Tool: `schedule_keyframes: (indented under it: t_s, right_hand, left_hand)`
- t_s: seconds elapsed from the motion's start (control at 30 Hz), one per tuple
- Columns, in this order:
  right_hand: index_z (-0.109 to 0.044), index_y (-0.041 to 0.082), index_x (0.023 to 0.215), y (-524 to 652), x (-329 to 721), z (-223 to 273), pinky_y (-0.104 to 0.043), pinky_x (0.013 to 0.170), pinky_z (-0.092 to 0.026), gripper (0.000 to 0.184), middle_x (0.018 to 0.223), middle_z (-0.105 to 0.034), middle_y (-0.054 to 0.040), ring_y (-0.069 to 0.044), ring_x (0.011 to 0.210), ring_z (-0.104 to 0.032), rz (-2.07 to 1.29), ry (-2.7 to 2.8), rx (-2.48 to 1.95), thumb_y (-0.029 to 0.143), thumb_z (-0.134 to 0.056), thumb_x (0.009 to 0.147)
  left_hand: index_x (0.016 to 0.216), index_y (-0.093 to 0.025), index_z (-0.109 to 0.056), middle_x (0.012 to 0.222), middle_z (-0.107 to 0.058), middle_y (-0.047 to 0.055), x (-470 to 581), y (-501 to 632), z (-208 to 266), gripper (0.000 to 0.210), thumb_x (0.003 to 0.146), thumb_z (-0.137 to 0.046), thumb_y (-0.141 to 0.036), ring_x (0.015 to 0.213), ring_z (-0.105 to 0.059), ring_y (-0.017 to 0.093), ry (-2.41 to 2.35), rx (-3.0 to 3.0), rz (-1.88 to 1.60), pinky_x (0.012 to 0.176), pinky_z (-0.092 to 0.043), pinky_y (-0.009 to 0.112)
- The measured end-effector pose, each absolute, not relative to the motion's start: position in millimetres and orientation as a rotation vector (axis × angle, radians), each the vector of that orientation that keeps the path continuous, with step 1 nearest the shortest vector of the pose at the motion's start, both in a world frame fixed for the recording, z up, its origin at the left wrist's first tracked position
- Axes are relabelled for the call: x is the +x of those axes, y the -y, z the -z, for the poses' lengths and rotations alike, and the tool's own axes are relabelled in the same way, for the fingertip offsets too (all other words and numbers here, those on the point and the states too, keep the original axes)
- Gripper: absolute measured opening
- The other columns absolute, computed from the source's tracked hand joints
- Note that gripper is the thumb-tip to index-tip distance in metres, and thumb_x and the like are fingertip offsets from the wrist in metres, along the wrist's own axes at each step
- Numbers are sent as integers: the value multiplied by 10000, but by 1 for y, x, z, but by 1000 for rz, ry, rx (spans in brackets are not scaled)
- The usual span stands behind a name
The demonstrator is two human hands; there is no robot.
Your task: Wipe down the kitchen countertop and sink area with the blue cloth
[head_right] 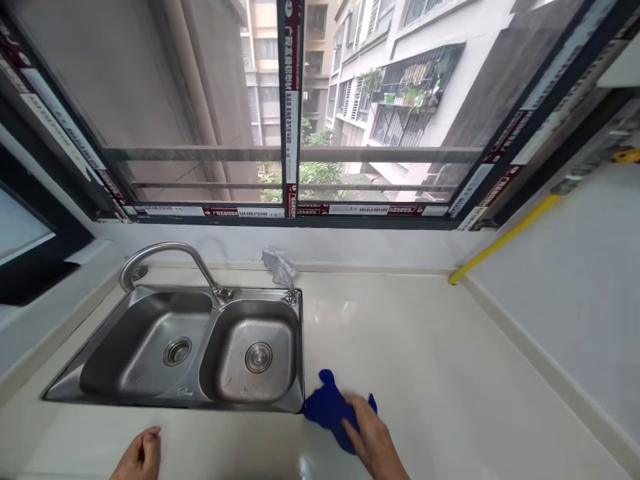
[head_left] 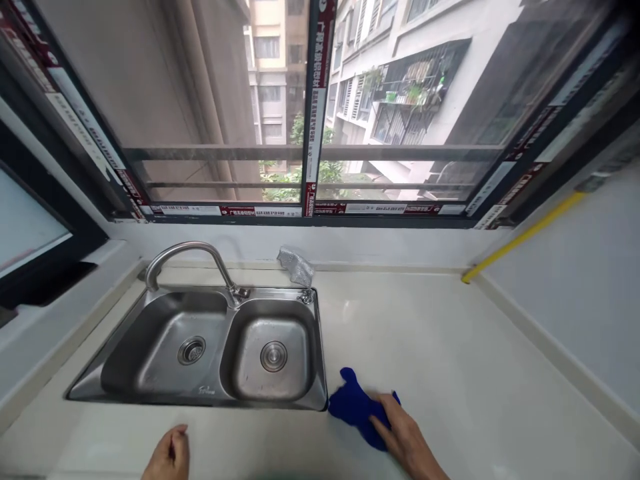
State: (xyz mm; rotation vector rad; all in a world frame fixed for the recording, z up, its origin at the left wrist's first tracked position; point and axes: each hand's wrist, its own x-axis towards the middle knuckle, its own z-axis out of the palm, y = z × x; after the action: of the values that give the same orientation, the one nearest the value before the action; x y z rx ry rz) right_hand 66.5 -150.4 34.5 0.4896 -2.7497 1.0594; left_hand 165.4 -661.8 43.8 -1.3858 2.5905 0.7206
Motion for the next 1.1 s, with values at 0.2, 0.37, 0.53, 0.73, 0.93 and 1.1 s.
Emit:
schedule_keyframes:
  t_s: [0.2, 0.37, 0.53, 0.73, 0.93, 1.1]
  right_hand:
    - [-589, 218, 866, 159, 18, -121, -259, 591, -466, 435, 713, -605, 22, -155, 639, -555, -1473, 2514, -169, 640, -661, 794]
    - [-609, 203, 934, 154, -17, -164, -259, 634, -479, 408, 1203, -664, -93, -156, 757, -585, -2057, 2296, -101, 599, -635, 837]
    - [-616, 188, 1006, 93, -36, -128, -451, 889, -503, 486, 1156, -667, -156, -289, 957, -621, -1325, 2630, -186, 627, -558, 806]
    - [-528, 84, 1306, 33, -17, -54, -556, 1013, -451, 696, 1289, -572, -245, -373, 1218, -539, -569, 2794, -184, 602, -290, 906]
    - [-464, 115, 1435, 146, -4, -11, -791, 1040, -218, 715, 1490, -406, -257, -489, 1410, -284, -221, 2883, -129, 590, -232, 954]
    - [-287, 106, 1539, 195, 23, 3, -782, 1079, -156, 743, 1585, -233, -265, -486, 1470, -103, -121, 2807, 164, 539, -378, 942]
  left_hand:
    - [1160, -270, -672, 1110, -720, 69, 170, 656, -43, 506, 915, -308, -521, 917, -650, 280, -2634, -1460, -713, 712, -446, 331]
    - [1119, -259, -697, 1066, -734, 67, 171, 653, -48, 465, 929, -349, -501, 847, -658, 256, -2661, -1474, -706, 666, -445, 300]
    - [1143, -268, -690, 1100, -721, 72, 172, 656, -47, 473, 918, -357, -518, 847, -654, 269, -2628, -1479, -732, 695, -468, 326]
    - [1148, -260, -677, 1151, -692, 80, 170, 667, -40, 482, 895, -380, -542, 805, -622, 258, -2564, -1455, -843, 723, -456, 351]
    - [1105, -323, -693, 879, -664, 27, 161, 655, -40, 435, 875, -402, -550, 586, -475, 197, -2451, -1680, -667, 577, -382, 303]
    - [1091, -274, -688, 1007, -682, 90, 158, 637, -48, 515, 886, -308, -554, 597, -479, 217, -2572, -1707, -714, 566, -390, 323]
